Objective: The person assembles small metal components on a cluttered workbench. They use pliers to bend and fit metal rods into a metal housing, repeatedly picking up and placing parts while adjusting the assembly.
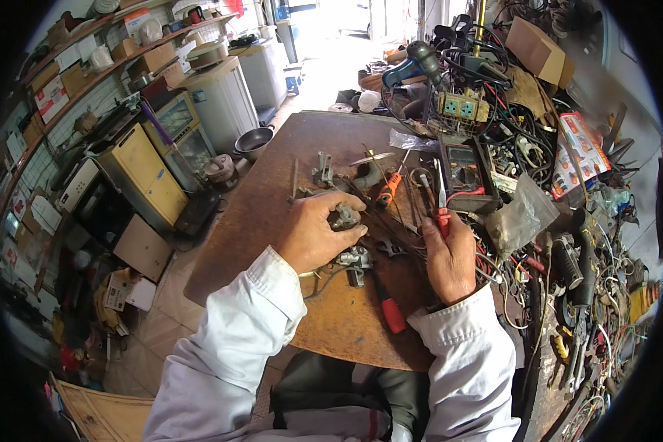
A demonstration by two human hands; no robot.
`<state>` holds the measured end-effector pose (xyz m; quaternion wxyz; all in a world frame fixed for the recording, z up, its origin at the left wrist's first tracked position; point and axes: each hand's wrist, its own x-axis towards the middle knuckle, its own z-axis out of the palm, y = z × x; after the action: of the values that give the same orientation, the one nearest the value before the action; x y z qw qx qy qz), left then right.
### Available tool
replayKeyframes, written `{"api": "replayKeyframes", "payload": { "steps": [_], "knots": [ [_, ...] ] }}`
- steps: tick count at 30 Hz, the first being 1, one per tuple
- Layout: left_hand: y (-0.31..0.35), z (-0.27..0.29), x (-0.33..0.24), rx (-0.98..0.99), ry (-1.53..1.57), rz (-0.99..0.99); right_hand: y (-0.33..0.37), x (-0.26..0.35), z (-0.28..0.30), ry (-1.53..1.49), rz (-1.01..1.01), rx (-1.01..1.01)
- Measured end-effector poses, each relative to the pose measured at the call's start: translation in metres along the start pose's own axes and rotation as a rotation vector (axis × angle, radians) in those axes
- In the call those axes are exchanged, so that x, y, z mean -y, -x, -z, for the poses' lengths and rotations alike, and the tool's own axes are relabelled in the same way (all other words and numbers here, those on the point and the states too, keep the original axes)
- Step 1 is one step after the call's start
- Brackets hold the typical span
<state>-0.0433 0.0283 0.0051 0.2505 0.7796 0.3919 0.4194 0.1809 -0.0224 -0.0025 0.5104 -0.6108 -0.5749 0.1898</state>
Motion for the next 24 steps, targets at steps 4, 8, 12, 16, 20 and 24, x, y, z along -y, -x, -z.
{"api": "replayKeyframes", "payload": {
  "steps": [4,8,12,16,20,24],
  "knots": [
    [-0.001,0.006,-0.007,-0.002,0.328,0.044,0.000,-0.001,-0.002,-0.018,-0.010,0.010],
    [-0.007,0.025,0.002,-0.147,0.542,0.025,0.000,-0.004,-0.005,-0.086,-0.002,0.024],
    [-0.013,0.030,0.023,-0.370,0.254,0.109,-0.005,-0.016,-0.005,-0.245,-0.075,-0.002],
    [-0.015,0.024,0.034,-0.347,-0.194,0.128,-0.012,-0.014,0.003,-0.384,-0.144,-0.014],
    [-0.013,0.015,0.020,-0.257,-0.353,0.157,-0.015,-0.018,0.005,-0.489,-0.177,-0.014],
    [-0.011,0.020,0.007,-0.077,-0.359,0.243,-0.016,-0.020,0.001,-0.447,-0.166,0.002]
  ]
}}
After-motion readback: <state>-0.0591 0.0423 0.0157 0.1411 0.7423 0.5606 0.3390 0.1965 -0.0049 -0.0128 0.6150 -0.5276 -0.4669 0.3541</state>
